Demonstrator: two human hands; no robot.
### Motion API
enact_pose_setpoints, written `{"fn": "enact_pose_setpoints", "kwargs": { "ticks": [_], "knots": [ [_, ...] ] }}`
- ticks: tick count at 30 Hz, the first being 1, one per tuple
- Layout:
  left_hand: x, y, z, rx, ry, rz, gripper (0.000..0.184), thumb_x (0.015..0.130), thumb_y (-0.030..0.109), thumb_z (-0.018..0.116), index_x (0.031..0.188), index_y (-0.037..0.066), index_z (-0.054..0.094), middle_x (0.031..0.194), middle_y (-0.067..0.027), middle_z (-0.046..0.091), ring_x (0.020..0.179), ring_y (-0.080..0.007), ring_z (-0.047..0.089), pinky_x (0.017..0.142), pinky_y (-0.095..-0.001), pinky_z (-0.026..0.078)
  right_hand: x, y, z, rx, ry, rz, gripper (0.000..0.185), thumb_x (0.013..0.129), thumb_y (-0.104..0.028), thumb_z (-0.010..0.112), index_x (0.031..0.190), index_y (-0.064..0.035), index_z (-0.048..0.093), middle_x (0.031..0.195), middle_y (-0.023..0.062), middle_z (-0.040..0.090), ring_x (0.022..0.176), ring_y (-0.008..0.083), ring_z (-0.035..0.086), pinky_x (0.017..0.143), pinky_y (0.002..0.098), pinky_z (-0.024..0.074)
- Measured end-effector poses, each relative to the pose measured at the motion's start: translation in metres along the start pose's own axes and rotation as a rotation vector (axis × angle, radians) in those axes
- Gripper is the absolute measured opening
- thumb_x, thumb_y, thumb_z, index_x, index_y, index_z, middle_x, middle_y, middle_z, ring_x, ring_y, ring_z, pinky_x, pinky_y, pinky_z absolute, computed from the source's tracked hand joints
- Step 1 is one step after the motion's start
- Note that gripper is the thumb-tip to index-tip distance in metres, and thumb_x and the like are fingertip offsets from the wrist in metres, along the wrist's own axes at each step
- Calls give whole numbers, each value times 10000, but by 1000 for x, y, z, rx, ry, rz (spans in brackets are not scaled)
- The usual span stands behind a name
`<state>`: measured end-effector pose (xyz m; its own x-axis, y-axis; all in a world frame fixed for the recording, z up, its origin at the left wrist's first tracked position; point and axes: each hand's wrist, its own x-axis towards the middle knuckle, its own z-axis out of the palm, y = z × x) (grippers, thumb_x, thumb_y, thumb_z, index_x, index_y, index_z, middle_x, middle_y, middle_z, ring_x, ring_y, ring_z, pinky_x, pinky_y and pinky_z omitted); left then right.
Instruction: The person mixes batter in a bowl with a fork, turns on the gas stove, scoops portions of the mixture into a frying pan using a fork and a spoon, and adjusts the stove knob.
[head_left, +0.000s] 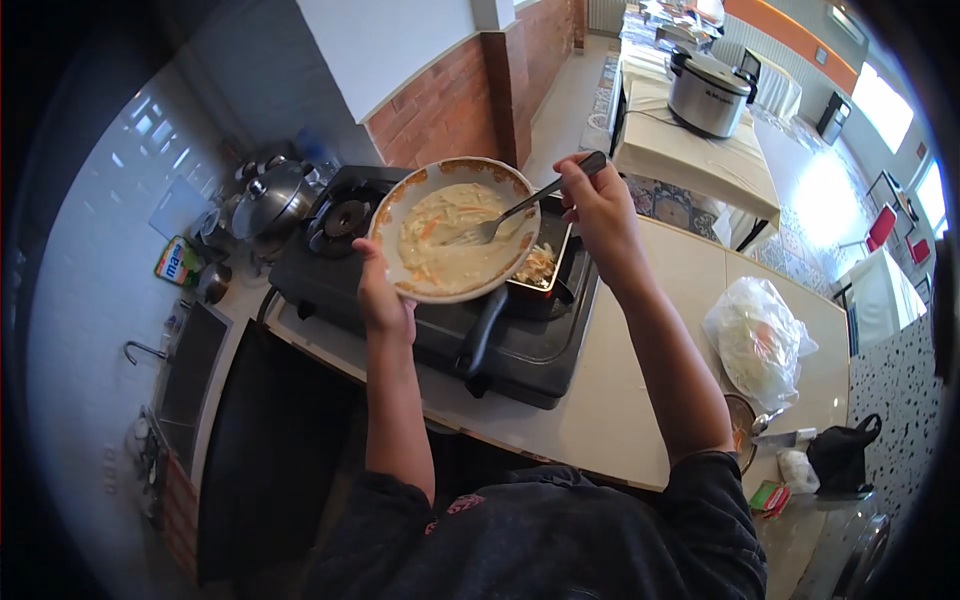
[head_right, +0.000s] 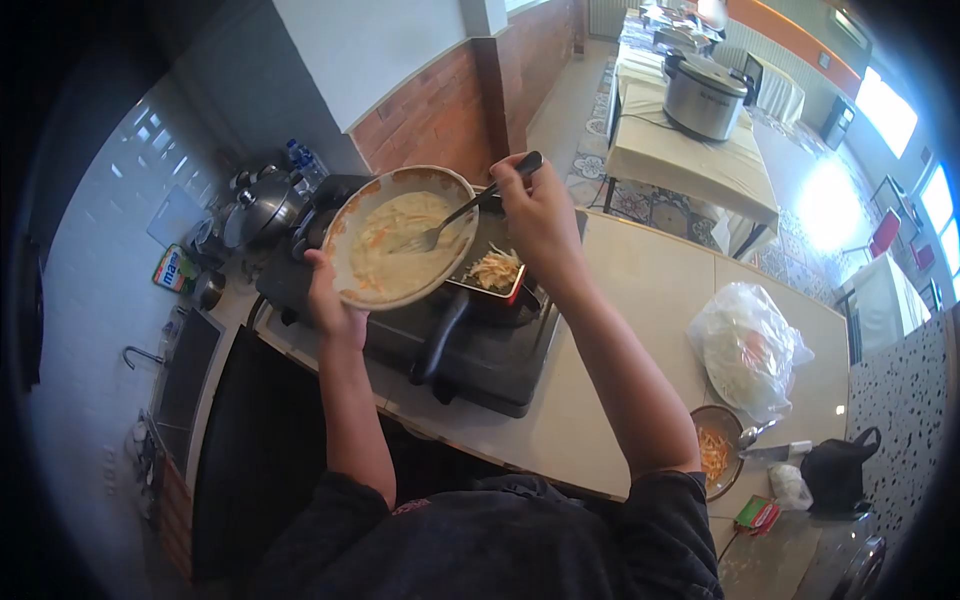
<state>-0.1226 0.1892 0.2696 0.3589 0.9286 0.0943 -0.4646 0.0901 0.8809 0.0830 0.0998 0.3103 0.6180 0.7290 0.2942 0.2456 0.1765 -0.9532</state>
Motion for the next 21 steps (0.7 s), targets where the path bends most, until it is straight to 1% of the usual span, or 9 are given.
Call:
{"fn": "enact_pose_setpoints", "kwargs": {
  "ticks": [1, 3, 6, 9, 10, 11, 13, 16, 21],
  "knots": [
    [-8, 2, 4, -19, -16, 8, 628, 921, 478, 197, 1258, -31, 346, 1251, -166, 426, 1147, -243, 443, 954, -346, 367, -13, -3, -5, 59, 1, 4, 227, 874, -240, 493, 1016, -63, 497, 849, 78, 518, 729, 122, 513, 582, 235, 458],
    [-36, 7, 22, -28, -49, 24, 630, 925, 468, 187, 1254, -47, 341, 1256, -166, 420, 1148, -238, 441, 956, -350, 369, -46, -13, -18, 177, -1, 16, 313, 864, -259, 514, 1114, -87, 439, 994, 96, 478, 844, 141, 500, 634, 256, 475],
    [-68, -5, 33, -112, -146, -94, 648, 922, 476, 171, 1251, -59, 336, 1254, -173, 418, 1134, -242, 453, 952, -361, 378, -91, -21, -44, 269, -27, 208, 490, 849, -298, 533, 1240, -116, 299, 1130, 91, 394, 967, 172, 466, 709, 315, 483],
    [-102, -25, 44, -216, -173, -294, 661, 917, 488, 167, 1262, -54, 320, 1256, -184, 414, 1135, -268, 450, 953, -379, 377, -133, 7, -67, 624, -130, 407, 633, 831, -329, 549, 1316, -136, 192, 1182, 89, 378, 1065, 195, 440, 770, 361, 471],
    [-110, -36, 41, -227, -257, -333, 642, 896, 526, 214, 1297, 29, 282, 1289, -147, 381, 1168, -246, 412, 966, -370, 350, -149, 13, -72, 753, -111, 435, 655, 827, -326, 550, 1328, -121, 179, 1209, 101, 369, 1109, 205, 415, 813, 365, 449],
    [-119, -49, 39, -273, -251, -388, 643, 893, 531, 215, 1306, 42, 262, 1297, -146, 368, 1178, -249, 399, 971, -377, 339, -166, 19, -75, 883, -95, 459, 678, 823, -322, 550, 1340, -107, 167, 1236, 113, 361, 1153, 215, 390, 856, 369, 427],
    [-141, -60, 44, -124, -293, -372, 642, 887, 541, 213, 1297, 50, 264, 1285, -138, 375, 1178, -241, 396, 976, -372, 326, -196, 40, -87, 939, -75, 452, 698, 819, -317, 546, 1342, -66, 158, 1279, 127, 337, 1199, 222, 348, 941, 360, 359],
    [-161, -80, 53, -54, -383, -328, 625, 878, 555, 208, 1258, 64, 282, 1236, -114, 386, 1165, -210, 387, 978, -353, 308, -229, 62, -103, 957, 38, 489, 707, 803, -318, 564, 1329, -35, 186, 1289, 132, 333, 1195, 226, 351, 979, 355, 317],
    [-177, -114, 47, -59, -514, -373, 639, 871, 565, 238, 1262, 61, 270, 1234, -104, 375, 1174, -201, 364, 988, -346, 283, -277, 94, -108, 914, 261, 373, 785, 758, -273, 614, 1347, -15, 164, 1297, 142, 330, 1193, 242, 358, 980, 370, 321]
  ]
}}
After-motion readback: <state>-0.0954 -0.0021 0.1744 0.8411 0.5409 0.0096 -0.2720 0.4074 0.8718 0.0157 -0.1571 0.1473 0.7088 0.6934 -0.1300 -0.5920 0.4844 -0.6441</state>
